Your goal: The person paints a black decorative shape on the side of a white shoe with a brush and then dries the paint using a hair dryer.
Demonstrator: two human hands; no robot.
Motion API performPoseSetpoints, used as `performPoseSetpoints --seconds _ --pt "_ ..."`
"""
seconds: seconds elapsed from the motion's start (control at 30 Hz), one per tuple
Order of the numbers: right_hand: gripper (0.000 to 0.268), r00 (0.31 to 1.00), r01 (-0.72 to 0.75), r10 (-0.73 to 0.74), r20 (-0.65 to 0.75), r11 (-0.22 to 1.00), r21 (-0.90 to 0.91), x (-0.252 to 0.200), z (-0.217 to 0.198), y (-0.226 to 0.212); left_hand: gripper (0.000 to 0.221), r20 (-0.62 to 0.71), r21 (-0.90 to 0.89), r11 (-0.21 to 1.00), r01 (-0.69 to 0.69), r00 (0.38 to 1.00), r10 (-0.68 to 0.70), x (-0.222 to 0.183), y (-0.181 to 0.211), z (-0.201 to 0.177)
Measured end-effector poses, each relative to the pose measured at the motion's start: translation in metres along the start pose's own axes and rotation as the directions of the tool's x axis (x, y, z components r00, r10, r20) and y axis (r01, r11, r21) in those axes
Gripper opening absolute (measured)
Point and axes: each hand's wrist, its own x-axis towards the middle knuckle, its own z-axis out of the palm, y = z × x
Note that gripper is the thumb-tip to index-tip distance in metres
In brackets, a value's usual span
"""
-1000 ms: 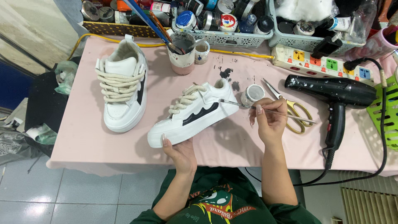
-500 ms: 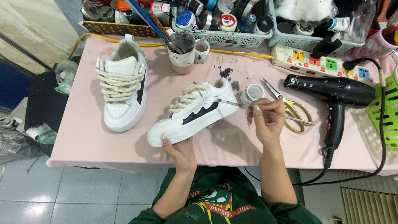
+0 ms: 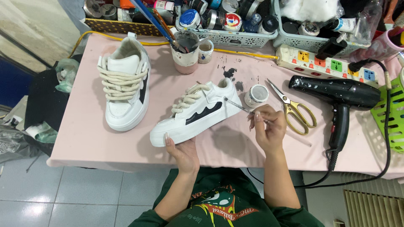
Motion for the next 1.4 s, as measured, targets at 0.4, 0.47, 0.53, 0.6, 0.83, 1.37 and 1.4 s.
performPoseSetpoints --seconds 0.4,0.47,0.53,0.6,0.83,1.37,1.4 --pt "0.018 0.989 0.121 -0.100 0.110 0.970 -0.213 -0.001 0.008 -0.021 0.089 0.003 0.003 1.000 -0.009 1.000 0.009 0.001 0.001 0.003" --pt "0.017 0.992 0.099 -0.085 0.096 0.983 -0.153 -0.003 0.006 -0.020 0.089 -0.001 0.031 1.000 -0.005 1.000 0.005 0.002 0.001 0.003" --pt "0.016 1.000 0.016 -0.016 0.018 1.000 -0.003 -0.003 0.005 -0.019 0.089 0.000 0.044 0.999 -0.005 1.000 0.005 0.002 0.000 0.002" --pt "0.015 0.992 0.115 -0.102 0.078 0.978 -0.174 0.001 0.005 -0.020 0.090 0.008 0.041 0.999 -0.015 1.000 0.014 0.002 -0.002 0.001" --pt "0.015 0.999 0.024 -0.020 0.046 0.996 -0.092 -0.002 0.002 -0.028 0.092 -0.002 0.037 0.998 0.044 0.999 -0.044 0.003 0.003 0.001" --pt "0.017 0.993 0.090 -0.062 0.101 0.949 -0.301 0.016 0.000 -0.035 0.089 0.055 0.116 0.975 0.192 0.978 -0.199 0.058 0.028 0.003" --pt "0.017 0.996 0.048 -0.028 0.082 0.965 -0.258 0.016 -0.001 -0.037 0.091 0.063 0.113 0.970 0.215 0.973 -0.223 0.062 0.028 -0.001"
